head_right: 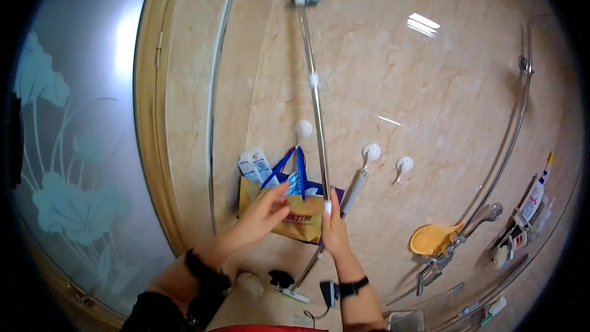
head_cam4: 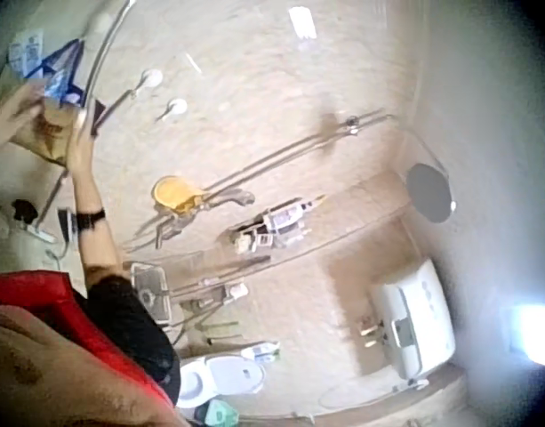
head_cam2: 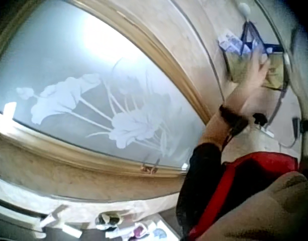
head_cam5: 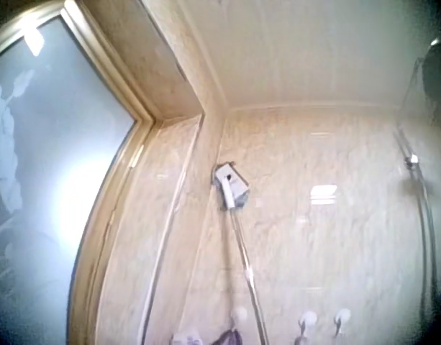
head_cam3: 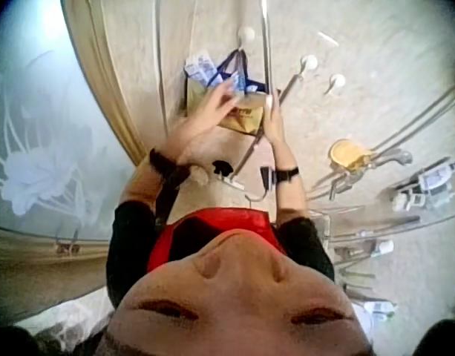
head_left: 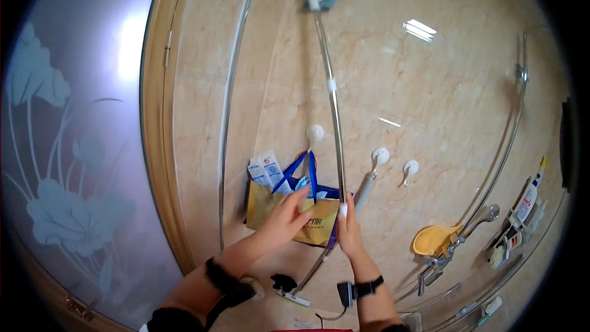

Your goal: The person cleans the bathroom wall with a mop, then wipes the pipe and valves under the water heater with a cloth and a rag.

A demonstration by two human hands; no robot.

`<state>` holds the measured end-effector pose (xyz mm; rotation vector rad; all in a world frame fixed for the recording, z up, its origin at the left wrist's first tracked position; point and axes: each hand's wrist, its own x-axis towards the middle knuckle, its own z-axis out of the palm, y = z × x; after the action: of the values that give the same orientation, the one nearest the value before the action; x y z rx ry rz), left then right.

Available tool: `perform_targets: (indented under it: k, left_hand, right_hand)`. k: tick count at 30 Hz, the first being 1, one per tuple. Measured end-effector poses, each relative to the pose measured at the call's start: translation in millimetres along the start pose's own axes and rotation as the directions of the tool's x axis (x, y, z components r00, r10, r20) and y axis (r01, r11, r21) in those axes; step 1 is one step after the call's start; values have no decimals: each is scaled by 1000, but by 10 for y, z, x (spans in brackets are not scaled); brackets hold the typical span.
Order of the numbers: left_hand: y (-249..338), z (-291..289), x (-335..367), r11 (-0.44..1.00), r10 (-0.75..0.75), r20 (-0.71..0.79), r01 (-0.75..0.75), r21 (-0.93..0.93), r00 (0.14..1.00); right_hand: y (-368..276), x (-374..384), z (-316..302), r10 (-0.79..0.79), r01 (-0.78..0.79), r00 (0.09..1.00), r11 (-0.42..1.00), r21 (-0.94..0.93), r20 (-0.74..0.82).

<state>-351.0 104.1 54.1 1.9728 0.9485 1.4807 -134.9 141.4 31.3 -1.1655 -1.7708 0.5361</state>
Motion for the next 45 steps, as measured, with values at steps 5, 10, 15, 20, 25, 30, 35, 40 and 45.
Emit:
perform_targets:
  k: [5,10,15,20,25,30,35,40,45]
  left_hand:
    - [-222,667,740,977,146,-326,-85,194,934]
    - [-312,1289,369,948,-233,-235,166,-273,944]
    - [43,1164,998,969,-147,-246,89,-230,958]
    - [913,657,2189,1000,-7,-305,2,-17,952]
    - [2078,92,3036,992,111,-349,-81,98,931]
    - [2229,791,3027,996,94,-288,-88,32,953]
    - [1167,2144,2336,980,200,-171,-193,55,965]
    - [429,3233,695,990,-130,49,132,-47,990]
    - [139,3628,-32,959,-201,67,210,-190,977]
  right_hand:
    - [621,-1212,-70,256,-289,943,947,139,214]
    - [1049,-1842,-143,309,-374,916,887,271,254]
    - [995,-1340,-382,172,-172,985,985,14,10]
    - [-58,-300,-779,91,-83,993,989,119,-69]
    - [-1163,111,-1101,-148,163,987,925,344,-70]
    - [-682,3,-1408,-93,149,975,947,284,-201]
    - [627,-873,-1450,96,-42,973,968,248,-208]
    - [2623,-2754,-1169,349,-361,929,928,-90,-120]
    - [2392,-3206,-1241,485,-491,871,861,-135,-78]
